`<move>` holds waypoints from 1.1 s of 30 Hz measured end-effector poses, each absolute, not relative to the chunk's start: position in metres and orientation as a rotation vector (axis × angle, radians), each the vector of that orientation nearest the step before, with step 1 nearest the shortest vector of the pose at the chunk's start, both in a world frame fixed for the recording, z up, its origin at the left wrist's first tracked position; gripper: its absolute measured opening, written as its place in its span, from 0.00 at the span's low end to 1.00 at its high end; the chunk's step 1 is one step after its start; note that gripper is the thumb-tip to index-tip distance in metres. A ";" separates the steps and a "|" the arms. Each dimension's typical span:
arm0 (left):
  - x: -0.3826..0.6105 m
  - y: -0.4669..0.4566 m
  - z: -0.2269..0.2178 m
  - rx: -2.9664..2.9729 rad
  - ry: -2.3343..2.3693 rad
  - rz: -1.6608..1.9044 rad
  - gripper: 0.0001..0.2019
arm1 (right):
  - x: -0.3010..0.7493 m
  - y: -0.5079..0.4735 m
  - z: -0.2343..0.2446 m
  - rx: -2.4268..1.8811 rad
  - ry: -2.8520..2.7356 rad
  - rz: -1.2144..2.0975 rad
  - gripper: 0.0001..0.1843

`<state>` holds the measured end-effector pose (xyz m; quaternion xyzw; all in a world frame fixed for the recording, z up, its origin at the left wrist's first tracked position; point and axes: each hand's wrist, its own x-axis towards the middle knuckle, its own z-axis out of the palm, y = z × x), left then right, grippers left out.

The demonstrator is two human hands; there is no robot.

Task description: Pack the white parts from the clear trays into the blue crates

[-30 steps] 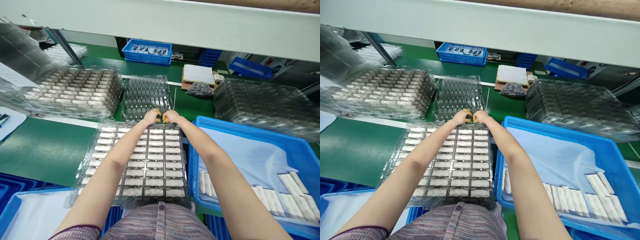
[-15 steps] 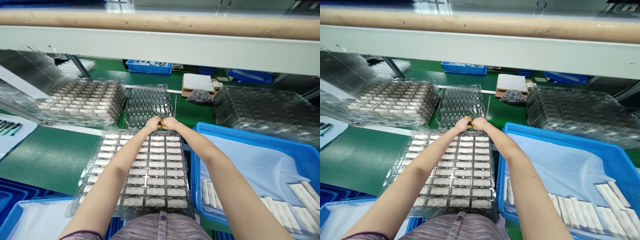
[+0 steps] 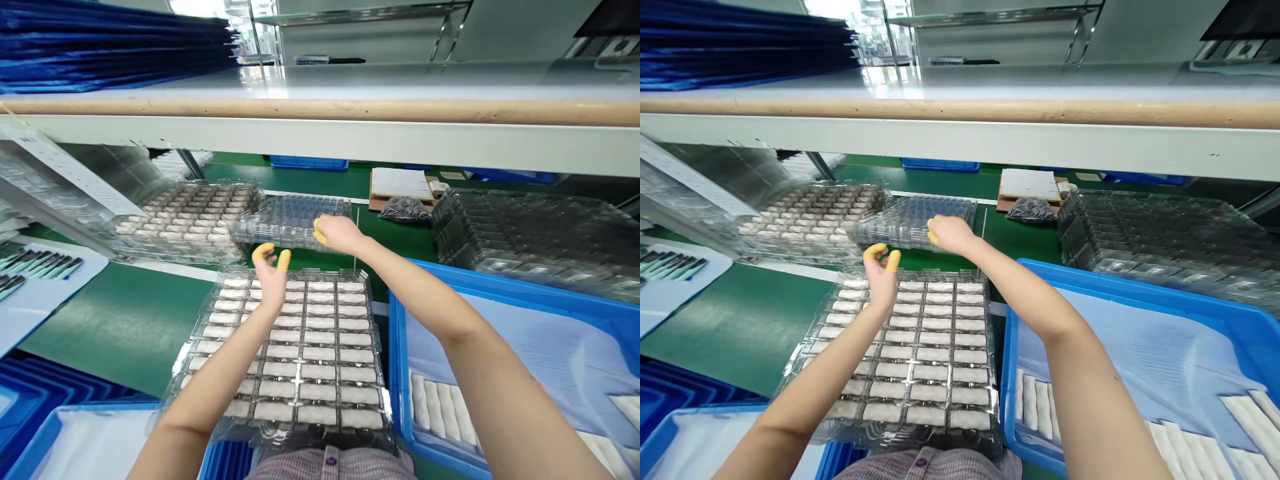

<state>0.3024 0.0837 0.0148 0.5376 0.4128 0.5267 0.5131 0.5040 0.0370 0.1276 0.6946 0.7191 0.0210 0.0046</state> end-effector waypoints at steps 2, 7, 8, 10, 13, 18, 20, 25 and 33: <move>0.284 0.076 0.012 1.164 0.992 1.206 0.24 | 0.474 0.019 0.132 2.151 2.297 0.040 0.18; 0.265 0.061 0.002 0.670 0.931 1.017 0.22 | 0.401 -0.022 0.113 2.001 2.364 -0.145 0.14; 0.263 0.057 0.001 0.608 0.919 0.994 0.21 | 0.393 -0.026 0.109 1.967 2.359 -0.182 0.14; 0.261 0.049 -0.001 0.582 0.906 0.984 0.18 | 0.385 -0.028 0.105 1.930 2.324 -0.229 0.15; 0.258 0.038 -0.002 0.576 0.872 0.990 0.18 | 0.386 -0.024 0.109 1.901 2.266 -0.246 0.16; 0.252 0.028 -0.003 0.598 0.805 0.990 0.22 | 0.396 -0.014 0.116 1.739 2.323 -0.296 0.16; 0.247 0.029 -0.003 0.604 0.786 1.000 0.22 | 0.397 -0.011 0.118 1.703 2.369 -0.315 0.16; 0.236 0.033 -0.005 0.603 0.773 1.021 0.23 | 0.383 -0.007 0.128 1.667 2.338 -0.217 0.15; 0.239 0.020 -0.021 0.585 0.786 1.010 0.28 | 0.346 -0.001 0.128 1.587 2.186 -0.181 0.10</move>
